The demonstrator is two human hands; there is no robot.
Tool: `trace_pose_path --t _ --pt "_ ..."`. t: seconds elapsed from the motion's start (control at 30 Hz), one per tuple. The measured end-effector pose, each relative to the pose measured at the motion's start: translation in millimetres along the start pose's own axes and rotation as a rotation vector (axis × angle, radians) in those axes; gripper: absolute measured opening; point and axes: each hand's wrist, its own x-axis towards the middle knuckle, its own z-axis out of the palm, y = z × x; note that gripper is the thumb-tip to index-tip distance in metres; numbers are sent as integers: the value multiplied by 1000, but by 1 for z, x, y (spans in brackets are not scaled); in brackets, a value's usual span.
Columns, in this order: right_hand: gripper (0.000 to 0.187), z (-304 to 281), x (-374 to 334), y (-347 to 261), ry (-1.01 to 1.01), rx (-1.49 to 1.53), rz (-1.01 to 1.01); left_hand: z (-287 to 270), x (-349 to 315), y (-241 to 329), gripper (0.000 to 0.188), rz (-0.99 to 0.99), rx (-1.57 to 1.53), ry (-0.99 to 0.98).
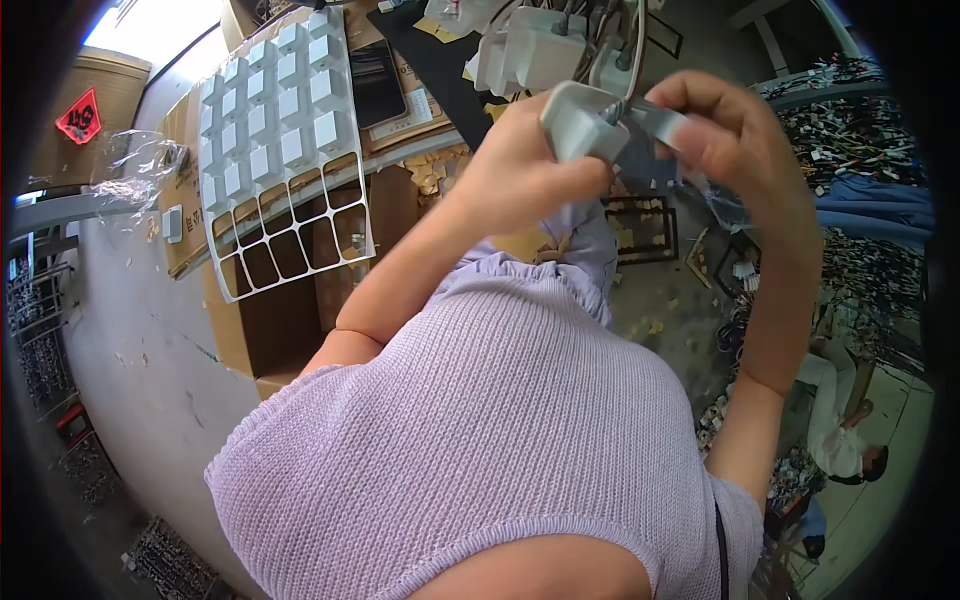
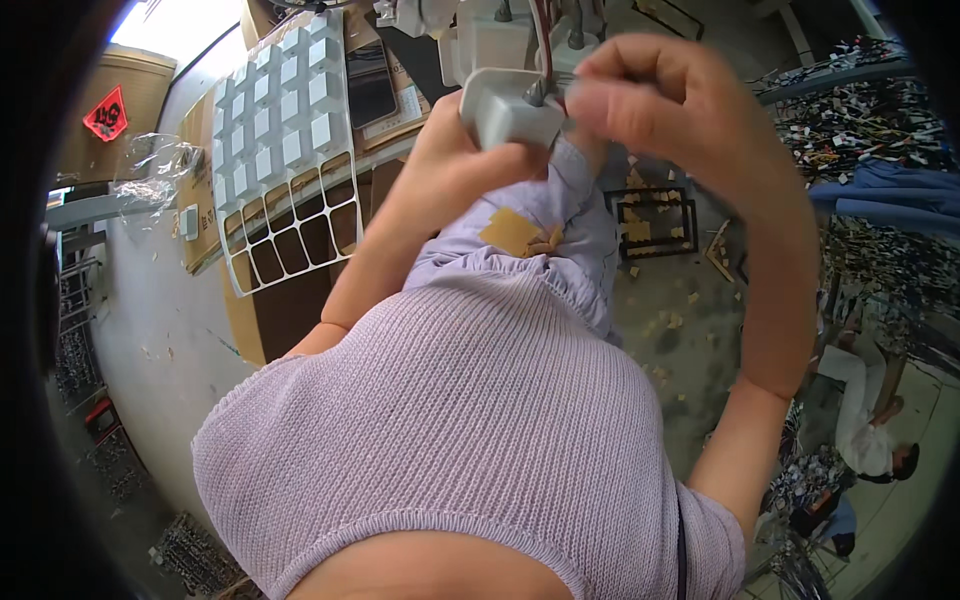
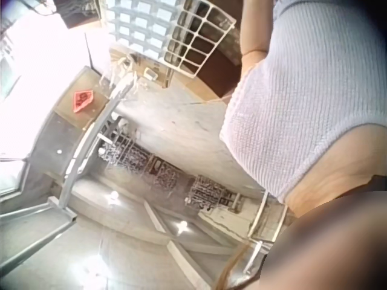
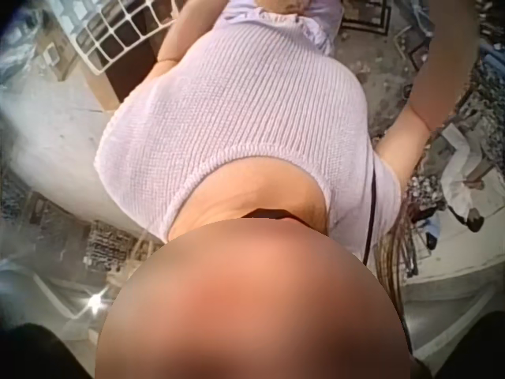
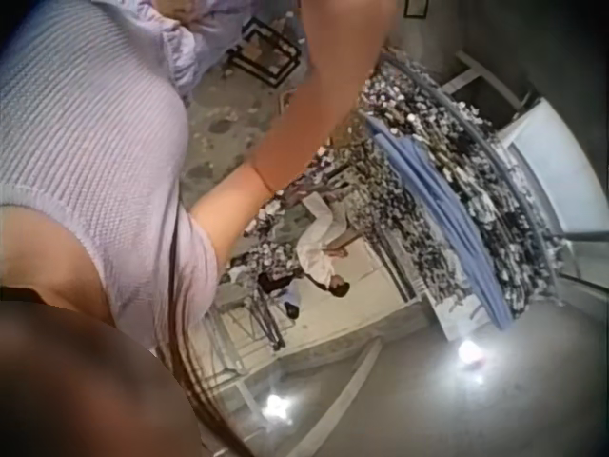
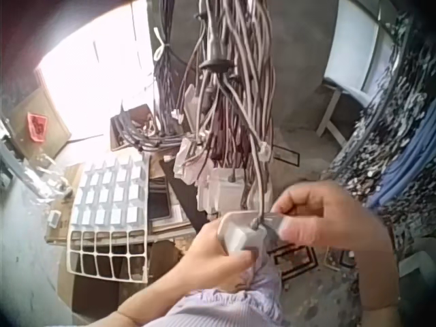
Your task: Wrapping electrical tape around the junction where wires enter plastic connectors to secure them.
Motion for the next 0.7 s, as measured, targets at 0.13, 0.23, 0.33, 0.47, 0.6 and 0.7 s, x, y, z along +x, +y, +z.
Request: trace_pose_path --t 0.13,0.23,0.33,0.47,0.6,0.7 --pt "75 11 -17 0 82 503 73 8 -2 -1 41 223 285 170" --pt "73 6 -9 3 236 -107 -52 4 -8 5 39 -158 -226 -89" --pt "83 4 13 12 15 45 -332 4 -12 11 42 -290 -476 -368" --pt "55 -11 31 13 -393 -164 -347 3 -11 14 43 -328 -656 -590" --pt "30 -23 20 6 -216 -421 -343 1 -13 10 44 -232 -624 -398" --pt "53 -13 7 3 -69 -323 45 7 -9 1 52 162 219 104"
